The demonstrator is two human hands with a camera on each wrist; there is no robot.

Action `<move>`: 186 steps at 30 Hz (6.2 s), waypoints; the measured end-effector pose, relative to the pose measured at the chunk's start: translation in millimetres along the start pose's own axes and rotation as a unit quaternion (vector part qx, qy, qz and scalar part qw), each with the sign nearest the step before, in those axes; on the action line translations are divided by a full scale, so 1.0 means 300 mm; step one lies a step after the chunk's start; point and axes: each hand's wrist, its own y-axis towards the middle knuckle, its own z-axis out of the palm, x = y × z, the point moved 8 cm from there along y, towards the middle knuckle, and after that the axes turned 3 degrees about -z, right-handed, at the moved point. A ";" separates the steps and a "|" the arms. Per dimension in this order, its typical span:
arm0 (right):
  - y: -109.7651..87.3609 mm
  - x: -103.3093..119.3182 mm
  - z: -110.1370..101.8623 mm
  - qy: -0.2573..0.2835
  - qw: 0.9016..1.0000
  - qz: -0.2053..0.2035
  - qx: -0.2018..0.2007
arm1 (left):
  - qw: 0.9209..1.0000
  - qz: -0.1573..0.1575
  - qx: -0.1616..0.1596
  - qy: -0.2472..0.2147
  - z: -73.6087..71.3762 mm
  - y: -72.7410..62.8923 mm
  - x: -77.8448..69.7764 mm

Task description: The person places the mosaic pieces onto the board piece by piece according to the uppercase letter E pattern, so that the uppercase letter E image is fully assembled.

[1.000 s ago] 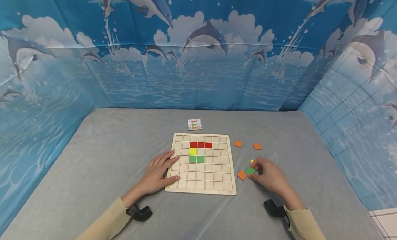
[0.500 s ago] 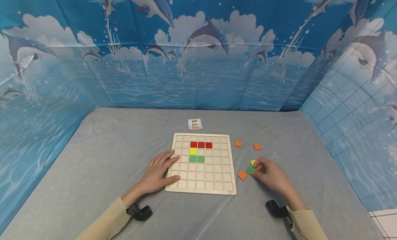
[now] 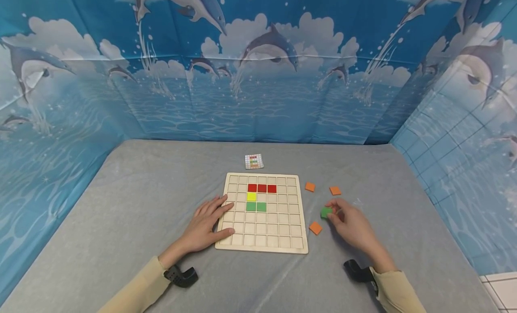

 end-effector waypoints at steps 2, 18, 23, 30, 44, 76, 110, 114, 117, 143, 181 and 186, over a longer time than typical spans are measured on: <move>0.009 0.017 -0.002 -0.006 1.000 -0.014 -0.009 | 1.000 0.000 0.000 0.000 0.000 0.002 -0.001; 0.103 0.148 0.114 0.042 0.997 -0.067 0.020 | 1.000 0.000 0.000 -0.003 -0.002 -0.001 -0.004; 0.137 0.188 0.155 0.059 0.994 -0.087 0.028 | 1.000 -0.003 -0.003 -0.001 -0.004 -0.003 -0.003; 0.164 0.223 0.199 0.054 0.993 -0.100 0.043 | 1.000 0.003 -0.009 -0.001 -0.004 -0.001 -0.007; 0.208 0.258 0.238 0.018 0.994 -0.092 0.054 | 1.000 0.001 -0.002 -0.006 -0.007 -0.003 -0.009; 0.204 0.269 0.255 0.008 0.992 -0.109 0.056 | 1.000 0.001 -0.005 -0.002 0.003 -0.005 -0.003; 0.062 0.139 0.092 -0.016 0.996 -0.088 -0.001 | 1.000 0.009 -0.018 -0.007 -0.003 -0.003 -0.005; 0.040 0.091 0.063 -0.031 0.997 -0.063 -0.014 | 1.000 0.011 -0.020 -0.007 -0.005 -0.003 -0.006; 0.028 0.064 0.036 -0.048 0.997 -0.055 -0.030 | 1.000 0.011 -0.019 -0.005 -0.005 -0.002 -0.007; -0.007 -0.039 0.002 -0.130 0.991 -0.003 -0.018 | 1.000 0.000 -0.001 -0.001 0.002 -0.004 0.000; 0.030 0.089 0.029 -0.052 0.994 -0.050 -0.077 | 1.000 0.004 -0.004 -0.004 -0.004 -0.005 -0.004; 0.047 0.148 0.069 -0.033 0.995 -0.077 -0.062 | 1.000 0.004 0.000 -0.007 -0.003 -0.005 -0.006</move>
